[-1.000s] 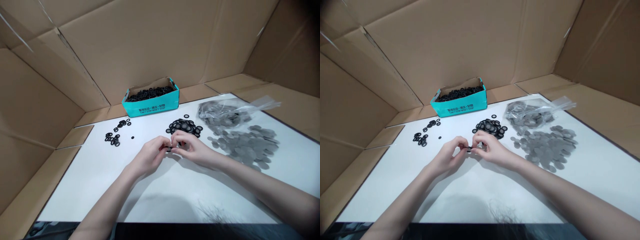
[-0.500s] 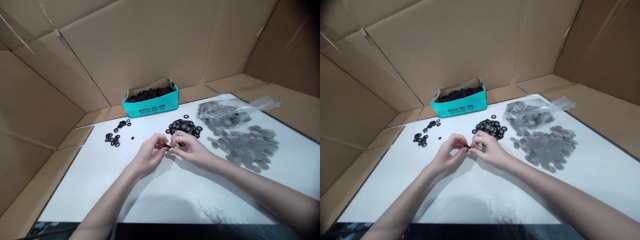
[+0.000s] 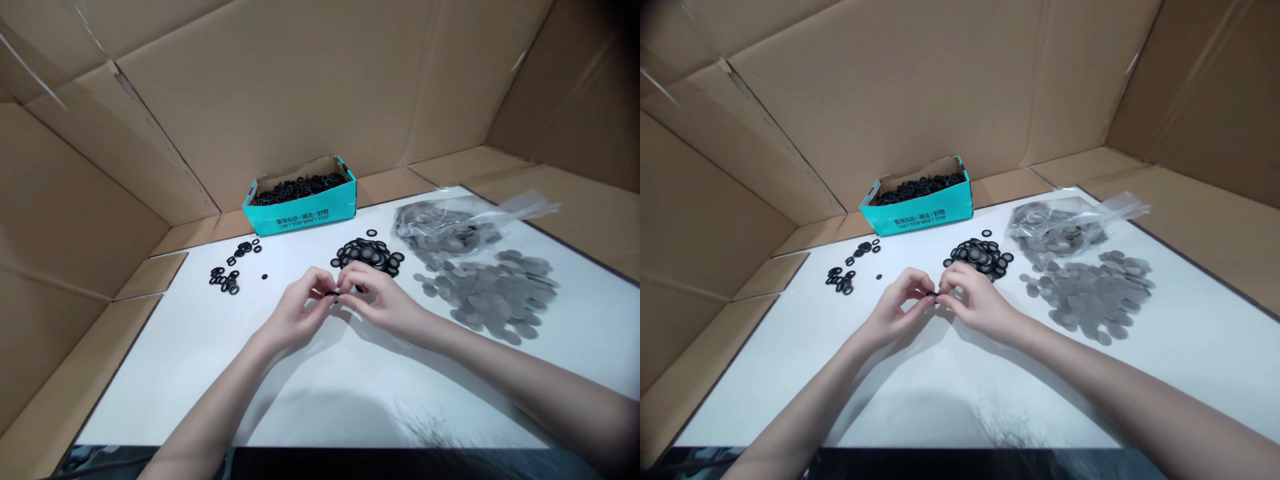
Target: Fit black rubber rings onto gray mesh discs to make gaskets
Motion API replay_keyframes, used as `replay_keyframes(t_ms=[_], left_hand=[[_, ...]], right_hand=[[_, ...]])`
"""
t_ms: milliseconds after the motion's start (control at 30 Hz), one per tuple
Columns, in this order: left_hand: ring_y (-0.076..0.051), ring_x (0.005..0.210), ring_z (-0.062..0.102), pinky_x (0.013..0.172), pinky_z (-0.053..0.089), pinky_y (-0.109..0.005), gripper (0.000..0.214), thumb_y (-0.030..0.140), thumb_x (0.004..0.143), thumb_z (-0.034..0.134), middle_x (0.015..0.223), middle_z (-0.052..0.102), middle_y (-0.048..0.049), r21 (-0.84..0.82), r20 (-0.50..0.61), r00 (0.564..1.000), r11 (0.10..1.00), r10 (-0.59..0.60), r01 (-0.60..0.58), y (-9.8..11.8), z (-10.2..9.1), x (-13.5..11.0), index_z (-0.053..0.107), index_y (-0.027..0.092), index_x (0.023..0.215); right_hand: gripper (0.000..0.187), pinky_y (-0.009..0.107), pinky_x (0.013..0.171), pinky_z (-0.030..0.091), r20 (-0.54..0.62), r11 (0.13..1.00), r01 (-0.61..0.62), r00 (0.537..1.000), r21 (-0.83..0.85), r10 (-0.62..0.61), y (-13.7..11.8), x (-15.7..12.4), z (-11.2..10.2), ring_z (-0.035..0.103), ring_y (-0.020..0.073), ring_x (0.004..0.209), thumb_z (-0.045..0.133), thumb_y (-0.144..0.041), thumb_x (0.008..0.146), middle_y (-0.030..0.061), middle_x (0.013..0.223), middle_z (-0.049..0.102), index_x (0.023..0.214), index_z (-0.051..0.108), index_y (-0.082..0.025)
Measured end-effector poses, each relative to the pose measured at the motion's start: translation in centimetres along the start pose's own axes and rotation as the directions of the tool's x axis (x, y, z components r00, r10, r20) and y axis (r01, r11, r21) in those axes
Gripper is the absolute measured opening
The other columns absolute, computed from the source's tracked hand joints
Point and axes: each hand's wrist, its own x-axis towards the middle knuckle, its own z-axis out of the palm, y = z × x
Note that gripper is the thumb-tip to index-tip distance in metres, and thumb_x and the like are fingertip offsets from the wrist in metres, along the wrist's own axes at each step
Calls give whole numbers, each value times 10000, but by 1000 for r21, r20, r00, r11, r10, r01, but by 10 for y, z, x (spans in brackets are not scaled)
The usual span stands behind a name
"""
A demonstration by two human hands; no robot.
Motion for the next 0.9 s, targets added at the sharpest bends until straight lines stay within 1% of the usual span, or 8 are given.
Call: replay_keyframes(t_ms=[167,233,333,500,667,733,900], left_hand=[[-119,818,576,742,510,-237,58,233,951,513,913,564,-20,10,32,999,1000,-19,18,-2,-4,0,466,202,961],[-114,813,573,733,508,-231,47,196,939,507,918,565,-17,27,54,998,1000,-10,9,-1,-5,0,465,202,960],[-104,794,569,728,505,-226,90,136,909,503,914,567,-8,38,79,997,999,-4,1,0,-5,0,469,202,960],[-112,801,563,716,489,-226,115,132,859,556,889,560,-8,20,35,997,997,-70,69,2,-3,1,495,190,938],[-112,802,575,704,479,-223,116,155,845,579,910,576,-12,-26,28,993,993,-112,113,4,-3,2,514,185,936],[-111,798,576,710,478,-227,124,154,842,585,912,580,-10,-27,28,993,993,-116,117,4,-3,2,515,186,938],[-114,785,562,710,465,-238,102,164,857,580,906,572,-11,-37,35,993,993,-114,115,3,-2,2,515,183,933]], right_hand=[[186,320,785,460,13,999,-3,1000,45,3,-6,0,-2,576,178,866,566,-177,885,54,901,586,712,504,-204],[186,317,787,459,6,999,6,1000,46,-6,-7,0,-2,576,178,875,566,-169,879,55,908,581,709,502,-203],[178,319,790,458,-11,999,23,1000,23,-23,-6,0,-1,577,178,872,577,-161,869,57,905,579,708,513,-201],[142,340,786,461,12,998,17,1000,-62,-16,0,0,-1,584,190,857,613,-179,865,55,875,594,724,605,-196],[89,366,815,478,1,998,14,1000,-64,-14,1,0,-3,607,204,892,637,-210,867,66,913,628,784,670,-202],[78,374,823,477,-7,997,18,1000,-69,-18,1,0,-3,611,210,902,642,-216,866,67,920,639,797,678,-210],[149,372,805,463,4,996,26,1000,-81,-25,2,0,-2,601,212,889,638,-197,862,66,891,640,714,637,-201]])
